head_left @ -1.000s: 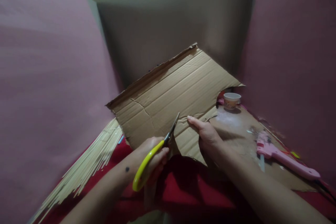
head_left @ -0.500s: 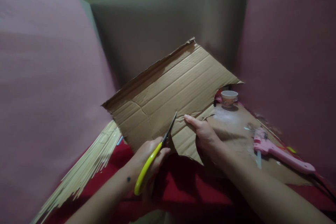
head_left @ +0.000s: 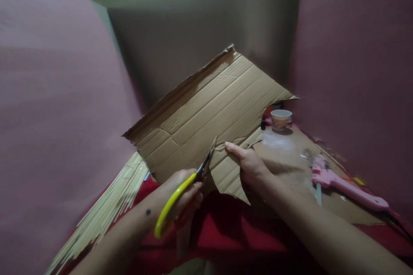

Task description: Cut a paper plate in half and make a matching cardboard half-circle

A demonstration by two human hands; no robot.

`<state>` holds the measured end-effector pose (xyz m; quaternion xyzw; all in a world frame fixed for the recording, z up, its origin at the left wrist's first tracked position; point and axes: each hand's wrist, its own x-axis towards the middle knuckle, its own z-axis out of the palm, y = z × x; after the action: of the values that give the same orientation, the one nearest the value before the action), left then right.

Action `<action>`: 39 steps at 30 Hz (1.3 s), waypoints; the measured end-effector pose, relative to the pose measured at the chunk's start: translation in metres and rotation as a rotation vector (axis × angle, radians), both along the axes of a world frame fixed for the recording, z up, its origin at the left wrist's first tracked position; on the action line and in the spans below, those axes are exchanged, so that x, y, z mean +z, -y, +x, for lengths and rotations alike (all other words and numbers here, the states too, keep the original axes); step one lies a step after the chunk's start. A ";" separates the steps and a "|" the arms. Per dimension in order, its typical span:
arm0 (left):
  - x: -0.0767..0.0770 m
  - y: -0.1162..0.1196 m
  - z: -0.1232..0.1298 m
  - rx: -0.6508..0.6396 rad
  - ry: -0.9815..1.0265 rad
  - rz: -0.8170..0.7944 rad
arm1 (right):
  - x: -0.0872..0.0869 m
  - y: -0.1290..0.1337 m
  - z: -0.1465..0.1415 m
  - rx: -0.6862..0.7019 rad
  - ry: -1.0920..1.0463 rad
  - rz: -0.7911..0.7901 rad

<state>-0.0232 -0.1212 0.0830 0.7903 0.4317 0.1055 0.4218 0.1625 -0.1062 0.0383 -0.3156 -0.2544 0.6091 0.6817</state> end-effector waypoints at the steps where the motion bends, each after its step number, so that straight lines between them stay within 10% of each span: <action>1: 0.001 -0.001 0.002 0.013 -0.034 0.031 | 0.000 0.000 0.000 -0.001 0.000 0.004; 7: 0.001 -0.007 0.007 -0.039 -0.144 0.321 | -0.002 -0.001 0.000 -0.027 -0.009 0.029; 14: -0.010 -0.008 0.001 0.035 -0.073 0.295 | 0.000 -0.001 0.000 -0.005 -0.007 -0.013; 39: -0.022 -0.031 0.000 0.014 0.275 -0.501 | 0.019 -0.004 0.013 -0.052 0.092 -0.130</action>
<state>-0.0232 -0.0902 0.0613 0.6369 0.3885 0.1045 0.6576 0.1760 -0.1027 0.0572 -0.3933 -0.2369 0.5915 0.6629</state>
